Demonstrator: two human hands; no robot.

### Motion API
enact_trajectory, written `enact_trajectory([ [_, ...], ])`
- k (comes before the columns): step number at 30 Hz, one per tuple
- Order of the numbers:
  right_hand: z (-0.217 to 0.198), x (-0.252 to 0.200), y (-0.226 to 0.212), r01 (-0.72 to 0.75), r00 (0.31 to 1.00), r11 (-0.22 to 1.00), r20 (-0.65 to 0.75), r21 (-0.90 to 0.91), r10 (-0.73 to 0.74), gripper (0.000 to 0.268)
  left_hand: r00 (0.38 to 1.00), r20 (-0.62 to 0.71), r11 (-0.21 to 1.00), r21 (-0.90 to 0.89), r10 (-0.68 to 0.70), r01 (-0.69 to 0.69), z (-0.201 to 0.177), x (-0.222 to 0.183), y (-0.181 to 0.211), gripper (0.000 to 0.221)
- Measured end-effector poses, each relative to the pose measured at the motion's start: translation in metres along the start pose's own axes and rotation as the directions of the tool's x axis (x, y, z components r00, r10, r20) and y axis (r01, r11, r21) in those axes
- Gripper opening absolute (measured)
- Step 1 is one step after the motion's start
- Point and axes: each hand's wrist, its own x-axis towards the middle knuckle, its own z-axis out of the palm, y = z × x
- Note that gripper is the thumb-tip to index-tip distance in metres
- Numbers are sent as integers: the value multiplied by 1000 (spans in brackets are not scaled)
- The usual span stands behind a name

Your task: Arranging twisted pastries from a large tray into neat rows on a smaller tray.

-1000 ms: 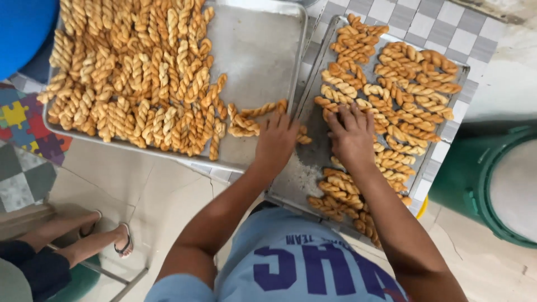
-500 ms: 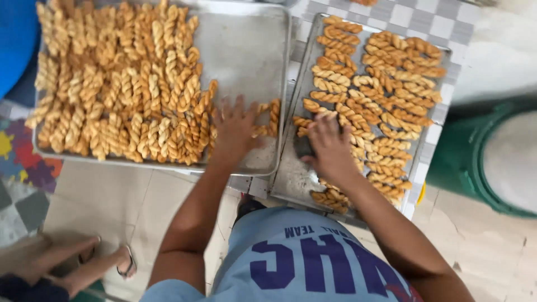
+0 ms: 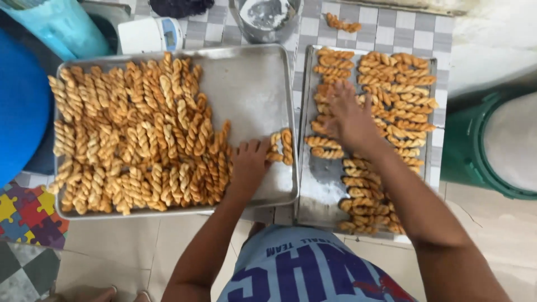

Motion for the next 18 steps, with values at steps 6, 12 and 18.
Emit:
enact_trajectory([
  [6, -3, 131, 96, -55, 980, 997, -187, 44, 63, 44, 999, 27, 994, -98, -41, 43, -7, 4, 4, 68],
  [12, 116, 205, 223, -307, 950, 947, 26, -98, 311, 53, 974, 213, 988, -117, -73, 100, 6, 11, -6, 63],
  [18, 38, 122, 172, -143, 968, 974, -231, -178, 99, 38, 993, -12, 882, -461, -114, 96, -14, 20, -16, 60],
])
